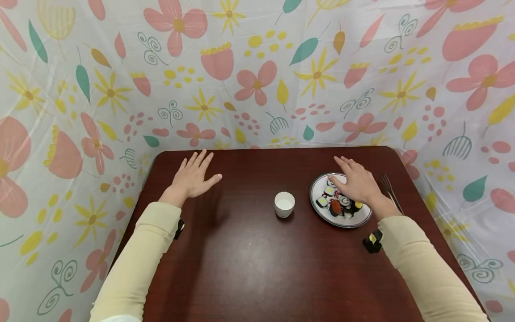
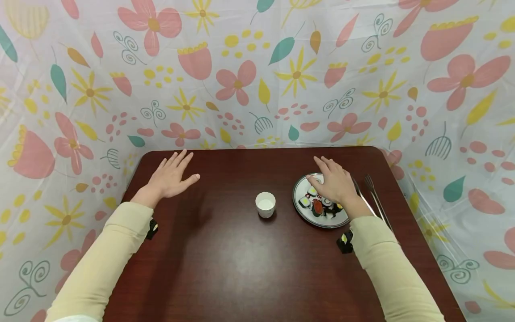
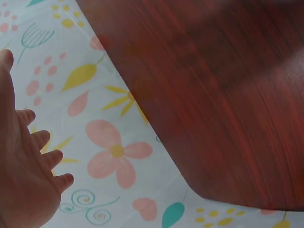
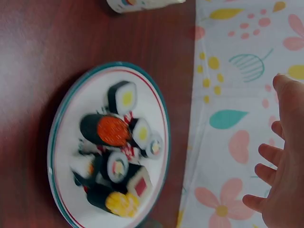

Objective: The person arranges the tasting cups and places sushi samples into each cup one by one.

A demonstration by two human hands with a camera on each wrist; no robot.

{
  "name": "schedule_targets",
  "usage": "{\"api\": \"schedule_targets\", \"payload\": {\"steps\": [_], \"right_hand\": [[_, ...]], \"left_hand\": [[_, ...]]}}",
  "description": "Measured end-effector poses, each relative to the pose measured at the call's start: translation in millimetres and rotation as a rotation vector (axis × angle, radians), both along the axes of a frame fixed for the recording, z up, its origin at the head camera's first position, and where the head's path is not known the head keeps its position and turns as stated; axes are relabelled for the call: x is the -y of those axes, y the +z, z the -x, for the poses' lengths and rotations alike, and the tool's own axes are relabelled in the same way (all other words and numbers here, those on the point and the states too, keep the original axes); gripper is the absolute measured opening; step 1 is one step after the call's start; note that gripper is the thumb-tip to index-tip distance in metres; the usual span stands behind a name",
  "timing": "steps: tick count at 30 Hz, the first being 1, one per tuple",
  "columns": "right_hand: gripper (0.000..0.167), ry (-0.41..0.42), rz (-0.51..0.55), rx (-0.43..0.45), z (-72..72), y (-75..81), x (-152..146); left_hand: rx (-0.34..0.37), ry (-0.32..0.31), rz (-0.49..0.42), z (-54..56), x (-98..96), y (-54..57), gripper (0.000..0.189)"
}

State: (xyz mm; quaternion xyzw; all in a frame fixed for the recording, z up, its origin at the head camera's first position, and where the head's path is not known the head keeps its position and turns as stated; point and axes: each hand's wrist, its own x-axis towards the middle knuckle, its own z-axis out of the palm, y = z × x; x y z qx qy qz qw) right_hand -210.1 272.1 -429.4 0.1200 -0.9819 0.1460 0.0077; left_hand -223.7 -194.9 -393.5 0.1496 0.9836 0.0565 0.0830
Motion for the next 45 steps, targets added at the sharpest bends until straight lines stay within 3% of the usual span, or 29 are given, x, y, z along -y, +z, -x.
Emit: {"api": "schedule_targets", "payload": {"steps": [9,22,29,45], "right_hand": [[0.068,0.023,0.067,-0.020,-12.2,-27.2,14.2],[0.065,0.057,0.106,-0.096,-21.1,-56.0,36.4],[0.067,0.060,0.165,-0.039,-27.6,-66.5,50.9],[0.071,0.051,0.278,0.003,-46.5,-97.3,81.2]], "left_hand": [[-0.072,-0.037,-0.028,-5.4,-9.5,-16.1,0.078],[-0.089,-0.079,-0.065,-7.5,-29.0,-33.2,0.078],[-0.095,-0.111,-0.077,-9.4,-45.1,-35.6,0.078],[-0.129,-0.209,-0.139,-20.4,-74.9,-58.7,0.076]]}}
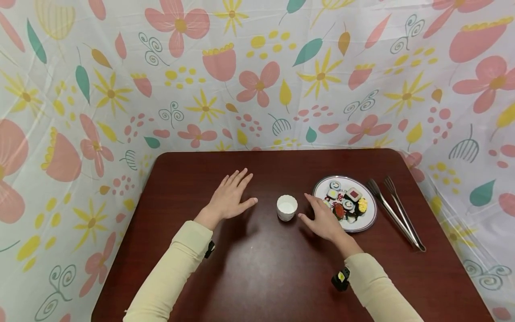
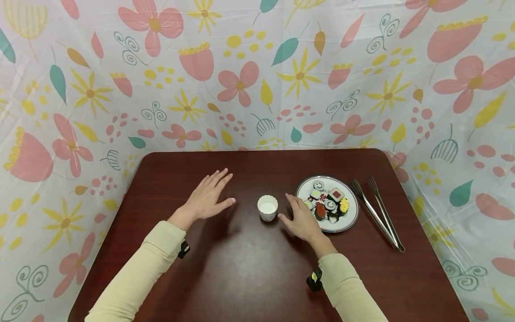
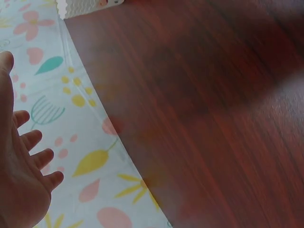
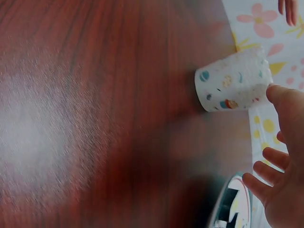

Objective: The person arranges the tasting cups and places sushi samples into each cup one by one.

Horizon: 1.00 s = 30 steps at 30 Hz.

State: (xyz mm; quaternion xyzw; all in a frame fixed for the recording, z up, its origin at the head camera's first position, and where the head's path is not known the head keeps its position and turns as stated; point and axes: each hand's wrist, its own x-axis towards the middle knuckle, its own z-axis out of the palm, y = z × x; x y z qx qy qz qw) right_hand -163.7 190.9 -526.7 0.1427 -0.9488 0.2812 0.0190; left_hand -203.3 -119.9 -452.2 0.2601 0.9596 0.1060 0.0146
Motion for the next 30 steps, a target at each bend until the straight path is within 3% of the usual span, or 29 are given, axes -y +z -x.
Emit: {"api": "schedule_targets", "payload": {"steps": [11,20,30], "right_hand": [[0.072,0.006,0.048,-0.008,-4.2,-20.6,15.4],[0.075,-0.020,0.015,0.019,-1.7,-39.4,23.1],[0.072,-0.068,-0.019,-0.096,2.8,-53.3,34.6]], "left_hand": [[-0.046,-0.072,-0.019,-3.9,-21.3,-11.0,0.075],[-0.071,-0.124,-0.017,-9.5,-36.3,-20.1,0.073],[-0.093,-0.160,0.002,-14.2,-48.1,-32.1,0.070]]}}
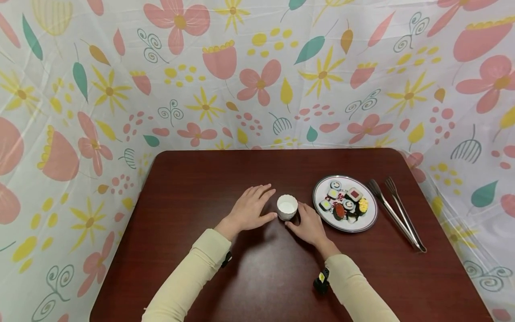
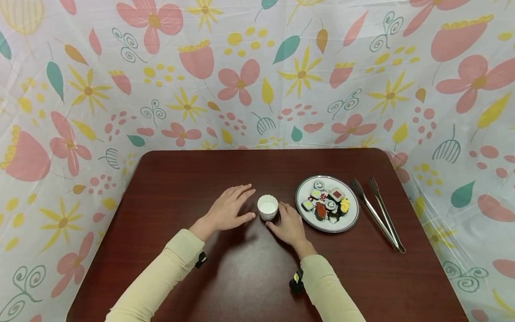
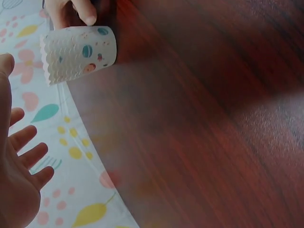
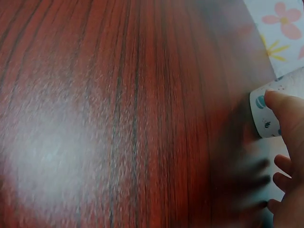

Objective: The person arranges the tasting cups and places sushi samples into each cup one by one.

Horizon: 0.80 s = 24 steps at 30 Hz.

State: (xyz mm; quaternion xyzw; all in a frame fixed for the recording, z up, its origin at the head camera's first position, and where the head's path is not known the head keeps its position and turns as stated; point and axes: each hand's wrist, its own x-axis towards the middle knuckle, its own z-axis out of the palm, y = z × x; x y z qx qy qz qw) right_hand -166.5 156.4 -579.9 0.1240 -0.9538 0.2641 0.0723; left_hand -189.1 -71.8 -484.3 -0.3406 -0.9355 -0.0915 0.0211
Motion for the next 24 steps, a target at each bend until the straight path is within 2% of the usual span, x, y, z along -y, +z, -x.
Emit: {"api": "schedule_targets", "payload": {"steps": [10,18,24], "right_hand": [[0.074,-0.050,0.017,0.060,6.9,-0.3,12.2],[0.070,-0.046,0.020,0.030,10.6,0.3,20.0],[0.071,-0.047,0.019,0.040,12.1,0.1,26.5]], "left_hand": [[-0.051,-0.005,-0.036,-0.1,-4.4,-8.3,0.063],[-0.104,-0.011,-0.069,0.2,-5.9,-12.0,0.058],[-0.144,-0.019,-0.076,1.0,-6.6,-15.5,0.055]]}}
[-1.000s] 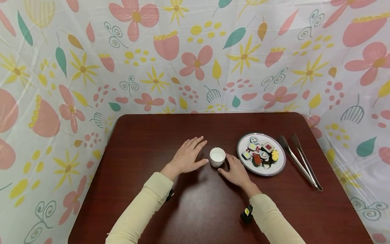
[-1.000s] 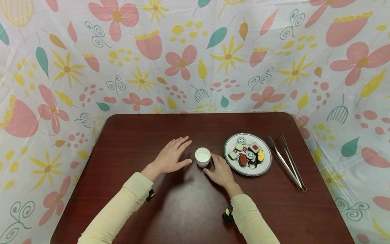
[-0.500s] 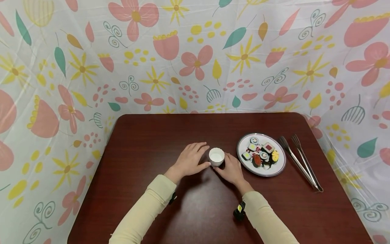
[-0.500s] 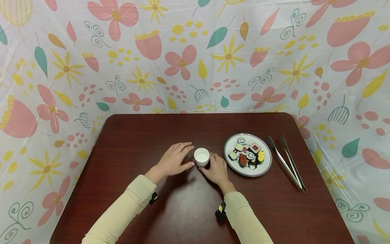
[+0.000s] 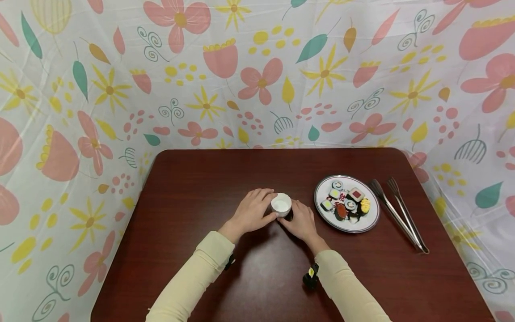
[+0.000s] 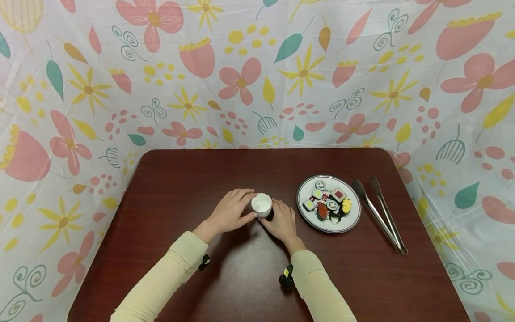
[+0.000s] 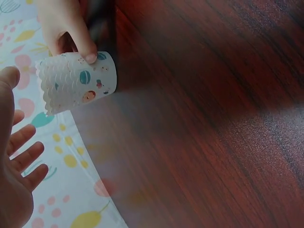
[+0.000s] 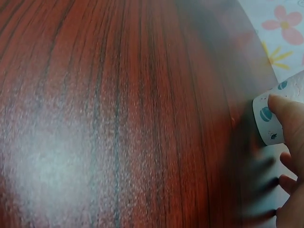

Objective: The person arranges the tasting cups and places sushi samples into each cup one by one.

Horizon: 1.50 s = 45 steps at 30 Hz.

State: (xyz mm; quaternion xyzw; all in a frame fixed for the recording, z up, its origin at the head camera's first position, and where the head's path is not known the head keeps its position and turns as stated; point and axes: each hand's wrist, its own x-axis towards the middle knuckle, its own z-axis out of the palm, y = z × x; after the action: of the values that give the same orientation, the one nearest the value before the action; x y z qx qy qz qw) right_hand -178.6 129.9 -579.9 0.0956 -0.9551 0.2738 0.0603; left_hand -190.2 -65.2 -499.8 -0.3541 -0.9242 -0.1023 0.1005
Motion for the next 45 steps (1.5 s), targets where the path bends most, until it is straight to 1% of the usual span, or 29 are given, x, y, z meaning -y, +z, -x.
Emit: {"api": "schedule_targets", "payload": {"steps": [5,8,11,17,24,36,41,45], "right_hand": [[0.071,0.001,0.001,0.025,0.8,0.8,4.0],[0.072,0.003,0.001,0.050,0.3,1.5,5.7],[0.071,0.003,0.003,0.060,-0.6,1.9,6.8],[0.068,0.004,0.007,0.062,-2.1,-0.8,7.3],[0.069,0.001,0.014,0.036,-3.7,-2.9,7.2],[0.069,-0.016,0.040,0.056,-4.5,-6.0,8.2],[0.069,-0.009,0.035,0.070,-4.4,-5.9,7.6],[0.069,-0.004,0.029,0.070,-4.5,-6.2,7.1]], "left_hand": [[-0.041,-0.018,-0.024,0.0,-3.6,-0.9,0.044],[-0.063,-0.028,-0.016,-0.7,-5.9,-0.9,0.037],[-0.073,-0.033,0.002,-1.7,-8.3,-1.8,0.033],[-0.076,-0.035,0.051,-3.5,-11.8,-5.5,0.027],[-0.119,-0.057,0.067,-4.8,-17.3,-6.9,0.022],[-0.134,-0.054,0.149,-7.6,-25.4,-10.2,0.012],[-0.142,-0.043,0.153,-7.7,-26.3,-8.5,0.010],[-0.153,-0.039,0.148,-7.3,-26.9,-9.2,0.008]]}}
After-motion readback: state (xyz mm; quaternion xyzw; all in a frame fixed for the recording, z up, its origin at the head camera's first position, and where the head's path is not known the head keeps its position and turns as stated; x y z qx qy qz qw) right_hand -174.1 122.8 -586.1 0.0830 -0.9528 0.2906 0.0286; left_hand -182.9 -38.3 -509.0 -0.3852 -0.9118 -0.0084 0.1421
